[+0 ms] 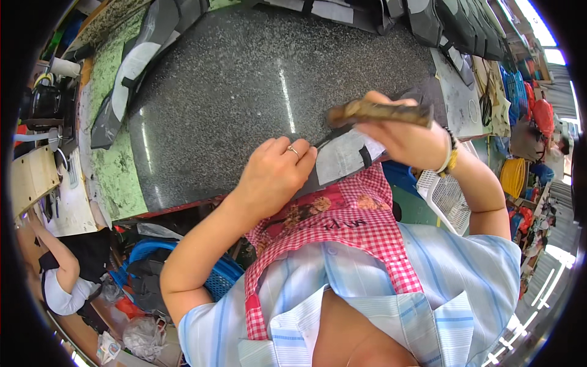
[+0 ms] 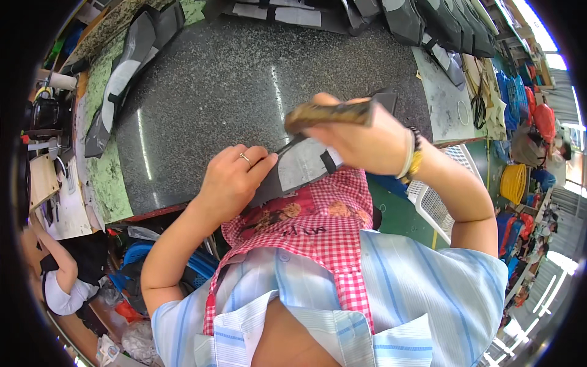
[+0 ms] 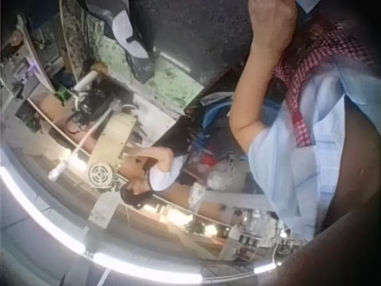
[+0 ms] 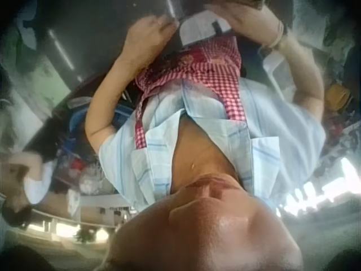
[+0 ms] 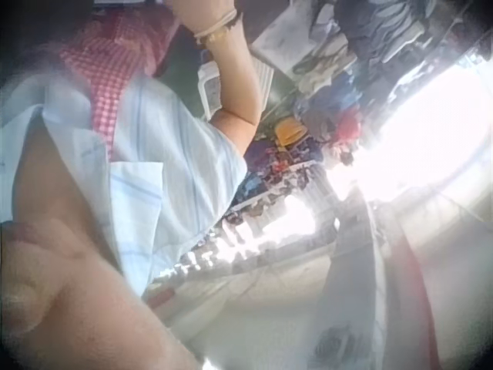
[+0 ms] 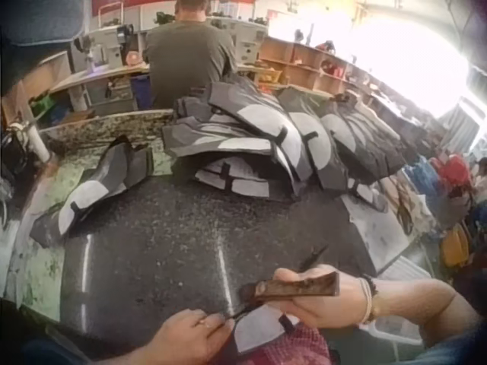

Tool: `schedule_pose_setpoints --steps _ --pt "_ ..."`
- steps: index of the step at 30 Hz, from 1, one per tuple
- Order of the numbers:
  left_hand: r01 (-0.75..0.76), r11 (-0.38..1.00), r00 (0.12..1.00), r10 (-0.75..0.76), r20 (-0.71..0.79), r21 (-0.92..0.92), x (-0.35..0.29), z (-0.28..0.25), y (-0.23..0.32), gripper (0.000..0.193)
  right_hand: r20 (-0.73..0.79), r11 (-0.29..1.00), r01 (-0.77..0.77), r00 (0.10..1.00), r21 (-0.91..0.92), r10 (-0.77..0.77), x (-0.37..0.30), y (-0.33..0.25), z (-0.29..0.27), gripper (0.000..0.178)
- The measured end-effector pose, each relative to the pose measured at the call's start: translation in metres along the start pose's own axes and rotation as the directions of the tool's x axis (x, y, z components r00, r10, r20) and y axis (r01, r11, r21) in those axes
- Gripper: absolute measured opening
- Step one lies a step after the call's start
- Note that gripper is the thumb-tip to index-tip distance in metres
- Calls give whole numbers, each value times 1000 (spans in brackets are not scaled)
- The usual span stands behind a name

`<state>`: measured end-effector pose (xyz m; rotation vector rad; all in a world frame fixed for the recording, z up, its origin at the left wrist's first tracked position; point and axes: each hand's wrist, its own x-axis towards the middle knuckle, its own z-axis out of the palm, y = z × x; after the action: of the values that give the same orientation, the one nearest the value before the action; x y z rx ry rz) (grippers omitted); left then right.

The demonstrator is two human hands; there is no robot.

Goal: The person places a plastic basket aside, arranges stacks of shoe components on the workbench, and then folds the edges of the pieces one by one and hammers them flat using a small hammer.

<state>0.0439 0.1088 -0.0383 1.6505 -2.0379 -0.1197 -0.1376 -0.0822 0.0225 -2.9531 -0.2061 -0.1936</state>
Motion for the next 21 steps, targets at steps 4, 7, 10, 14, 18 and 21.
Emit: schedule_pose_setpoints --steps 4,7,10,14,18,21 --pt "43 984 999 -38 28 -175 -10 -2 -20 18 551 935 -348 795 69 255 35 -37 -11 25" --pt "-9 989 998 19 66 -148 -18 -10 -27 21 277 936 -195 954 293 112 24 -13 5 27" --pt "-8 999 1000 8 3 -51 -22 -12 -26 19 240 929 -227 958 293 158 26 -25 12 26" --pt "28 998 997 -32 -76 -60 -33 -6 -28 17 270 871 -319 936 374 227 35 -41 15 19" --pt "136 985 981 -150 -125 -109 -40 -3 -19 21 233 846 -330 940 419 251 38 -50 17 23" --pt "304 945 891 -328 -315 -124 -51 -5 -17 24 190 830 -332 943 448 275 39 -55 20 21"
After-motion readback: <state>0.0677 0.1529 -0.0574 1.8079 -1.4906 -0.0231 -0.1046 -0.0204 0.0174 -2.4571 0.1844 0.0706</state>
